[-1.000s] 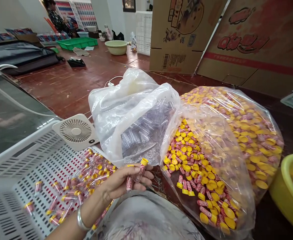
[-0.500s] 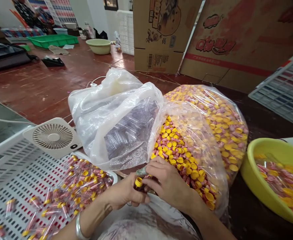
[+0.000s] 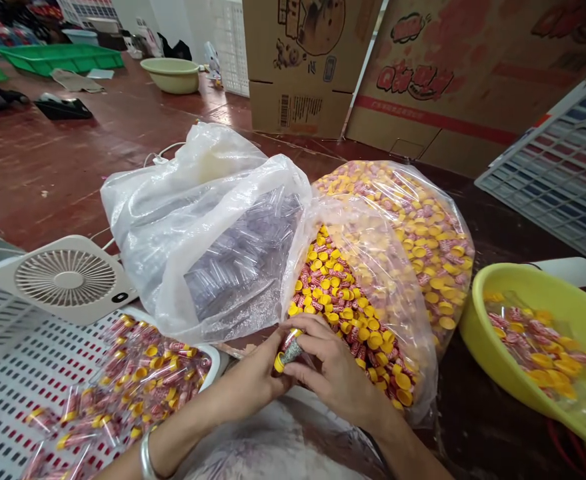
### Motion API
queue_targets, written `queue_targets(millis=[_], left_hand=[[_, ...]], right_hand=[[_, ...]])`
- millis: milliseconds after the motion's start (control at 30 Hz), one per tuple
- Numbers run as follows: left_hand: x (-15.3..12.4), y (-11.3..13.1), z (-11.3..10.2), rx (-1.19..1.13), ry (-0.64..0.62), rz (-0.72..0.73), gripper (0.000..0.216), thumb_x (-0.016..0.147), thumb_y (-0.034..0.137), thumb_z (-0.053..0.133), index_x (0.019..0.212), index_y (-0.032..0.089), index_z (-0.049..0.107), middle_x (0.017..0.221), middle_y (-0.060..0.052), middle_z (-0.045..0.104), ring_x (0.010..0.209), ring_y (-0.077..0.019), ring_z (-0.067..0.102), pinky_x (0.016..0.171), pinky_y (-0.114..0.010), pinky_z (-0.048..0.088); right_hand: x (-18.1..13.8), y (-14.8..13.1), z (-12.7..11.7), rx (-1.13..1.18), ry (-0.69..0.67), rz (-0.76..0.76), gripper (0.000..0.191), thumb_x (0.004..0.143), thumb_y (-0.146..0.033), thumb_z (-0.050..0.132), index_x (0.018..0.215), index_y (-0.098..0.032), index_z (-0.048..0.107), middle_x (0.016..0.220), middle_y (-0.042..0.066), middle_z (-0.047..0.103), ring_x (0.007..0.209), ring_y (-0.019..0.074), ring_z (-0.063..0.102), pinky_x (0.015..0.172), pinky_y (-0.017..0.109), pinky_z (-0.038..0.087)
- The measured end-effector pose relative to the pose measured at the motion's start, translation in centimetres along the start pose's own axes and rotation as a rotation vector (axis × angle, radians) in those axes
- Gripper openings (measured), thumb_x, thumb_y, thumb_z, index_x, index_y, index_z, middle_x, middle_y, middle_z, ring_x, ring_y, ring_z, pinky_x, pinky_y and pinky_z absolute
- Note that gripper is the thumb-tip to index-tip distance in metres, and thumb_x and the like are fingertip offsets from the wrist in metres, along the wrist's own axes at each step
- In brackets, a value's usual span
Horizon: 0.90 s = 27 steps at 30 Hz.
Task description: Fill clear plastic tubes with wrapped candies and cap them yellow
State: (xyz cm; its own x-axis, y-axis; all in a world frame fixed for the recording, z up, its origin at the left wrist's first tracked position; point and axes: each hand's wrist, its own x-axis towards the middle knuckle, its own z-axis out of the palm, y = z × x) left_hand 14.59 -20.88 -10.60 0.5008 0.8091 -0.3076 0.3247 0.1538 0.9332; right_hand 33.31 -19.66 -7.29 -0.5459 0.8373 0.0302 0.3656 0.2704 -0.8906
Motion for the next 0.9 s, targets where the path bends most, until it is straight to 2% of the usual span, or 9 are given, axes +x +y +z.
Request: queue_targets(millis=[100, 200, 367, 433, 533, 600, 700, 767, 900], left_hand=[[0.1, -0.2, 0.4, 0.06, -0.012, 0.015, 0.067, 0.083, 0.017, 0.058, 0.147, 0.018, 0.04, 0.118, -0.009, 0.065, 0.106, -0.0259, 0.059, 0.103, -0.043, 0.043], [0.1, 0.0, 0.5, 0.05, -0.017, -0.01, 0.068, 0.085, 0.017, 0.058, 0.15, 0.019, 0.038, 0.114, -0.007, 0.067, 0.103, -0.0255, 0.061, 0.106, -0.044, 0.041], [-0.2, 0.4, -0.2, -0.058, -0.003, -0.094, 0.071, 0.086, 0.025, 0.066, 0.151, 0.021, 0.039, 0.122, -0.007, 0.069, 0.118, -0.0286, 0.058, 0.108, -0.041, 0.042], [-0.4, 0.5, -0.7, -0.124, 0.001, -0.122, 0.071, 0.084, 0.031, 0.071, 0.149, 0.022, 0.043, 0.135, -0.008, 0.064, 0.126, -0.0297, 0.054, 0.111, -0.041, 0.04], [-0.3, 0.7, -1.3, -0.144, 0.032, -0.096, 0.072, 0.084, 0.037, 0.072, 0.149, 0.023, 0.044, 0.145, -0.009, 0.058, 0.132, -0.0318, 0.05, 0.112, -0.042, 0.04], [0.0, 1.1, -1.4, -0.028, 0.082, -0.045, 0.071, 0.087, 0.035, 0.068, 0.151, 0.023, 0.041, 0.142, -0.011, 0.059, 0.131, -0.0328, 0.05, 0.11, -0.044, 0.042], [1.1, 1.9, -0.7, 0.32, 0.105, 0.061, 0.068, 0.09, 0.018, 0.056, 0.155, 0.021, 0.035, 0.133, -0.015, 0.061, 0.12, -0.0316, 0.057, 0.101, -0.044, 0.047], [2.1, 2.6, 0.3, 0.555, 0.098, 0.119, 0.064, 0.09, 0.007, 0.045, 0.152, 0.018, 0.04, 0.122, -0.018, 0.062, 0.108, -0.0309, 0.059, 0.088, -0.042, 0.051], [3.7, 3.9, 2.7, 0.848, 0.028, 0.279, 0.064, 0.088, 0.002, 0.04, 0.148, 0.022, 0.05, 0.11, -0.019, 0.064, 0.096, -0.0318, 0.056, 0.068, -0.036, 0.049]], right_hand=[[-0.2, 0.3, 0.4, 0.074, 0.008, -0.004, 0.016, 0.088, -0.007, 0.066, 0.081, -0.02, 0.059, 0.132, 0.006, 0.061, 0.127, 0.0197, 0.052, 0.11, 0.035, 0.04], [-0.4, 0.5, 0.6, 0.116, 0.046, 0.019, 0.012, 0.092, -0.01, 0.059, 0.097, -0.02, 0.062, 0.133, 0.009, 0.06, 0.126, 0.0206, 0.054, 0.11, 0.037, 0.041], [-1.5, 0.7, -1.5, 0.08, 0.257, 0.06, 0.023, 0.097, -0.02, 0.053, 0.118, -0.021, 0.06, 0.136, 0.012, 0.058, 0.129, 0.0232, 0.053, 0.112, 0.042, 0.041], [-2.4, 0.8, -2.6, 0.168, 0.267, 0.118, 0.02, 0.096, -0.024, 0.055, 0.116, -0.021, 0.061, 0.127, 0.01, 0.064, 0.118, 0.0224, 0.062, 0.103, 0.039, 0.049], [-3.5, 1.5, -2.6, 0.497, 0.275, 0.263, 0.014, 0.096, -0.03, 0.058, 0.107, -0.022, 0.059, 0.094, 0.004, 0.072, 0.075, 0.0157, 0.072, 0.07, 0.028, 0.058], [-3.8, 2.4, -1.4, 0.743, 0.308, 0.348, 0.019, 0.092, -0.034, 0.062, 0.107, -0.023, 0.055, 0.087, 0.0, 0.071, 0.059, 0.0127, 0.068, 0.055, 0.024, 0.055], [-3.4, 4.1, 1.4, 1.102, 0.273, 0.462, 0.028, 0.085, -0.036, 0.066, 0.107, -0.022, 0.055, 0.087, 0.0, 0.069, 0.061, 0.0139, 0.067, 0.047, 0.022, 0.052], [-2.9, 5.1, 3.4, 1.304, 0.205, 0.548, 0.028, 0.082, -0.038, 0.067, 0.101, -0.02, 0.058, 0.082, 0.001, 0.067, 0.064, 0.0147, 0.065, 0.045, 0.021, 0.049], [-2.2, 6.0, 6.1, 1.466, 0.216, 0.621, 0.03, 0.082, -0.048, 0.067, 0.087, -0.02, 0.059, 0.068, -0.002, 0.061, 0.056, 0.0121, 0.055, 0.045, 0.021, 0.042]])
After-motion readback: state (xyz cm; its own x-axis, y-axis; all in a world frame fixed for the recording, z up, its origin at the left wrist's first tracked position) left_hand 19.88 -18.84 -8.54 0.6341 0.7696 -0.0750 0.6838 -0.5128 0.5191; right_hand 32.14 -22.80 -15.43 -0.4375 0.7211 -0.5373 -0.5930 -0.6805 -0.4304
